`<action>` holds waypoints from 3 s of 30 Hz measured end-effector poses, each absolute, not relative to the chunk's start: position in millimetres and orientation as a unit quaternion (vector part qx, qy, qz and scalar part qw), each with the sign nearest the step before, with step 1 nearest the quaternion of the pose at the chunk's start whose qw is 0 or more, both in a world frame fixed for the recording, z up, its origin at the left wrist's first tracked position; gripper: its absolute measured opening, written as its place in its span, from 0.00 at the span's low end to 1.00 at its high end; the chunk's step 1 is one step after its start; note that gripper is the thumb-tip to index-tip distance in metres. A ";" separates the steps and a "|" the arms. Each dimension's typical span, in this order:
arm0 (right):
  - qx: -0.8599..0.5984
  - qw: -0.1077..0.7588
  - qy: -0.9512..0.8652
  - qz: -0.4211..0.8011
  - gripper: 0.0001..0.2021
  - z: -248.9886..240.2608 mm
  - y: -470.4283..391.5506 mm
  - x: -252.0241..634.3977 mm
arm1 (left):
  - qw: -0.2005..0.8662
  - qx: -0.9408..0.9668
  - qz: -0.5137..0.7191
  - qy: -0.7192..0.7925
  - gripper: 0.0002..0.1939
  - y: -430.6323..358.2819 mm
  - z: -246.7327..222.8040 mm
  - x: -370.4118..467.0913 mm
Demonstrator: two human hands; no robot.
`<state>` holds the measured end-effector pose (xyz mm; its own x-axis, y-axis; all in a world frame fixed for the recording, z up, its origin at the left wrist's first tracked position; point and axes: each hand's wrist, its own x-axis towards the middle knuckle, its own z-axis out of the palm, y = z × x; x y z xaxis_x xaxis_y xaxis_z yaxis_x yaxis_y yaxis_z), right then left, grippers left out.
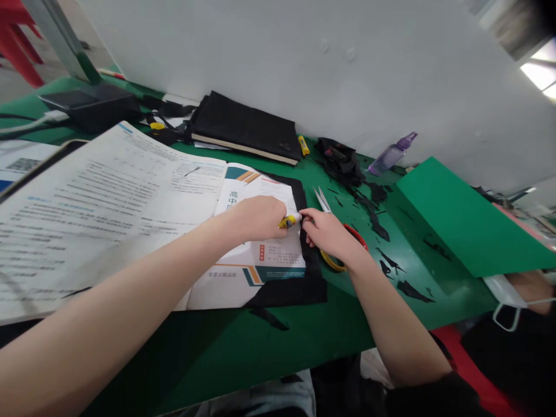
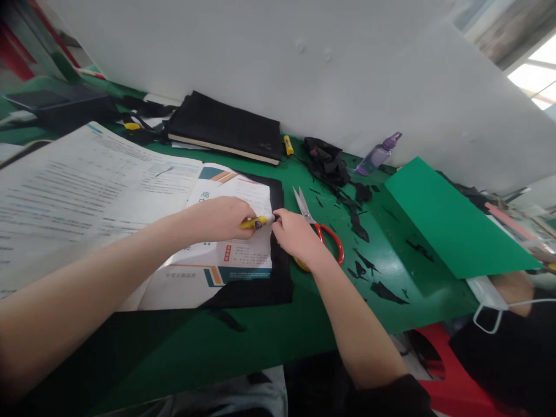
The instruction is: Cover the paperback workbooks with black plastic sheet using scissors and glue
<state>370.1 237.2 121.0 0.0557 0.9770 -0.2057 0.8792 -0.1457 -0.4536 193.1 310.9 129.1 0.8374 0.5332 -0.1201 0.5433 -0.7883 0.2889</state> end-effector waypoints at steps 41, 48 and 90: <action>-0.702 0.447 -0.436 0.342 0.16 116.2 246.2 365.8 | 0.165 0.945 -0.012 0.283 0.12 311.5 125.1 195.7; -0.697 0.454 -0.428 0.353 0.16 117.0 246.5 364.7 | 0.170 0.947 -0.011 0.272 0.12 313.9 123.2 195.1; -0.709 0.425 -0.435 0.358 0.16 114.1 247.5 364.5 | 0.178 0.950 -0.068 0.247 0.09 307.1 135.1 195.3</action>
